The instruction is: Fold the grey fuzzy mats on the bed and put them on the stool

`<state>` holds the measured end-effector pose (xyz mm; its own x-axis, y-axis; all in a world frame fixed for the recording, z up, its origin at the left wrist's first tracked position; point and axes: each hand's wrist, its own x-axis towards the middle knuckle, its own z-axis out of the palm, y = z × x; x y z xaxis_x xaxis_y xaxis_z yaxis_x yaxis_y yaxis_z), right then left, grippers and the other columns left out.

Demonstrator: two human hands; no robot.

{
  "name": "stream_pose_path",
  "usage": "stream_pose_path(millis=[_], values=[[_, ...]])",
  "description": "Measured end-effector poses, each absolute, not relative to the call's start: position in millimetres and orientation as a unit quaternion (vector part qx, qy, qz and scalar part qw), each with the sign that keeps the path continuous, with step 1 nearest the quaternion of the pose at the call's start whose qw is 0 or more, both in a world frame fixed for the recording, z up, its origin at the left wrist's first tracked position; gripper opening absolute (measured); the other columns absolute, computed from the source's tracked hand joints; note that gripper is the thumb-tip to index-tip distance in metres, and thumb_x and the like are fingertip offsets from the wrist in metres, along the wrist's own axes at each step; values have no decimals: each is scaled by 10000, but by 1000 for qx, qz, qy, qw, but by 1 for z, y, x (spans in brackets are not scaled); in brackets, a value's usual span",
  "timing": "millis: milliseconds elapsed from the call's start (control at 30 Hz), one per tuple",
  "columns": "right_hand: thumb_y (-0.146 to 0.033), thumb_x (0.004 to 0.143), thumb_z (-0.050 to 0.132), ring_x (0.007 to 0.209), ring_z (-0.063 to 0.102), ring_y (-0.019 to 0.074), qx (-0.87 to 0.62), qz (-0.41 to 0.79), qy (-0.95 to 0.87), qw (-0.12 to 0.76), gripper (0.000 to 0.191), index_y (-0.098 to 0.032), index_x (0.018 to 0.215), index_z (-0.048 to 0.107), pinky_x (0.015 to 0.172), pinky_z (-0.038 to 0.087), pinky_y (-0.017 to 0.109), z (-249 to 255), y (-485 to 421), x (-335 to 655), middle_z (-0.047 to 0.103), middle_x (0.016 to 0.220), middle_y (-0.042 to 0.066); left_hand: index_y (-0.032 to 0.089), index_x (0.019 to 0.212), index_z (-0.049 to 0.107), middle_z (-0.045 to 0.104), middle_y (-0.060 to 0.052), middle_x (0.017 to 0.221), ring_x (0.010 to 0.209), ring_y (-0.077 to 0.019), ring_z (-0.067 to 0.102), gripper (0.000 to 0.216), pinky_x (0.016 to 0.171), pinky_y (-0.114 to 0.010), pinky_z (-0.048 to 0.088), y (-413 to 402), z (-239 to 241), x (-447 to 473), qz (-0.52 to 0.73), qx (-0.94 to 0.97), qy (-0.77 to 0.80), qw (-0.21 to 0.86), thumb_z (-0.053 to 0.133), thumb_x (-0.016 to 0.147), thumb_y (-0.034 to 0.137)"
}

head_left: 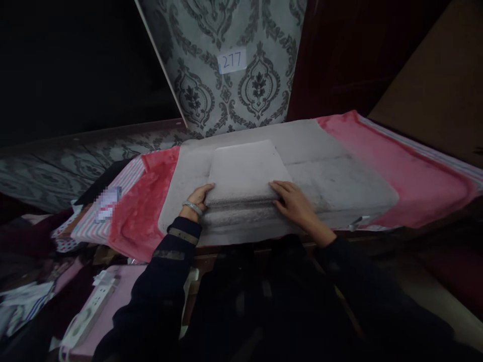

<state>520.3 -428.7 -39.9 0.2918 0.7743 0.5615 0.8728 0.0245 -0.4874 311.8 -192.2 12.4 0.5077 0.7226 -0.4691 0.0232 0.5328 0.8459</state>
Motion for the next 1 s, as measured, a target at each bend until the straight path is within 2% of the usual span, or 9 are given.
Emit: stream_pose_path(millis=[133,267,400,533,633,733,800,900,1000], values=[[-121,840,536,1305,483,337,-699,-76,-646,298,554,-204,1386,580,1083,417,562,-41,-422,525,567,1422,118,107,861,693,716,-73,678,626,-218,699,210,696,-354,616,-174,11,322,222,458,433,744,737,659,143],[-45,865,449,1319,497,303,-711,-133,-657,211,569,-160,1414,550,1059,463,495,-41,-425,525,562,1441,119,117,926,704,731,-55,737,712,-229,709,360,760,-363,606,-158,9,336,247,484,417,728,777,573,104],[-11,861,416,1376,458,278,-711,-186,-644,213,575,-168,1391,577,1079,442,474,-48,-426,520,613,1388,100,170,1038,705,752,-18,837,826,-230,708,532,824,-359,581,-148,3,347,300,536,371,696,791,516,113],[-22,840,419,1368,466,280,-726,-180,-624,225,618,-191,1417,561,1072,441,494,-58,-428,513,604,1402,85,143,1051,711,744,-47,838,854,-266,698,527,827,-404,562,-143,-8,345,291,595,362,655,761,530,201],[-46,849,420,1355,472,289,-732,-166,-619,230,609,-185,1425,559,1061,447,498,-60,-428,510,599,1406,91,146,1101,690,726,-49,885,865,-245,683,532,852,-397,545,-146,-17,335,323,602,381,623,697,571,187],[-70,873,438,1332,485,300,-736,-169,-619,216,540,-163,1384,589,1070,422,507,-53,-424,505,614,1380,116,182,1157,652,682,-67,1047,889,-202,654,513,888,-378,524,-167,-26,318,413,624,408,523,645,645,151],[-75,876,455,1318,494,301,-731,-178,-627,203,505,-160,1349,609,1112,364,532,-47,-418,499,622,1366,121,196,1117,653,648,-75,1095,909,-192,628,415,881,-361,511,-196,-32,304,485,665,404,398,619,707,143],[-72,880,461,1317,490,292,-714,-168,-651,197,498,-163,1348,605,1143,323,534,-38,-403,489,611,1377,117,203,971,663,648,-56,943,904,-203,595,190,853,-361,477,-251,-43,286,527,749,343,209,562,818,156],[-77,869,487,1310,489,296,-703,-129,-669,201,512,-144,1365,593,1092,400,485,-29,-386,479,600,1382,138,215,905,671,667,-44,848,874,-220,574,137,828,-383,426,-295,-51,280,471,828,288,97,546,885,162]])
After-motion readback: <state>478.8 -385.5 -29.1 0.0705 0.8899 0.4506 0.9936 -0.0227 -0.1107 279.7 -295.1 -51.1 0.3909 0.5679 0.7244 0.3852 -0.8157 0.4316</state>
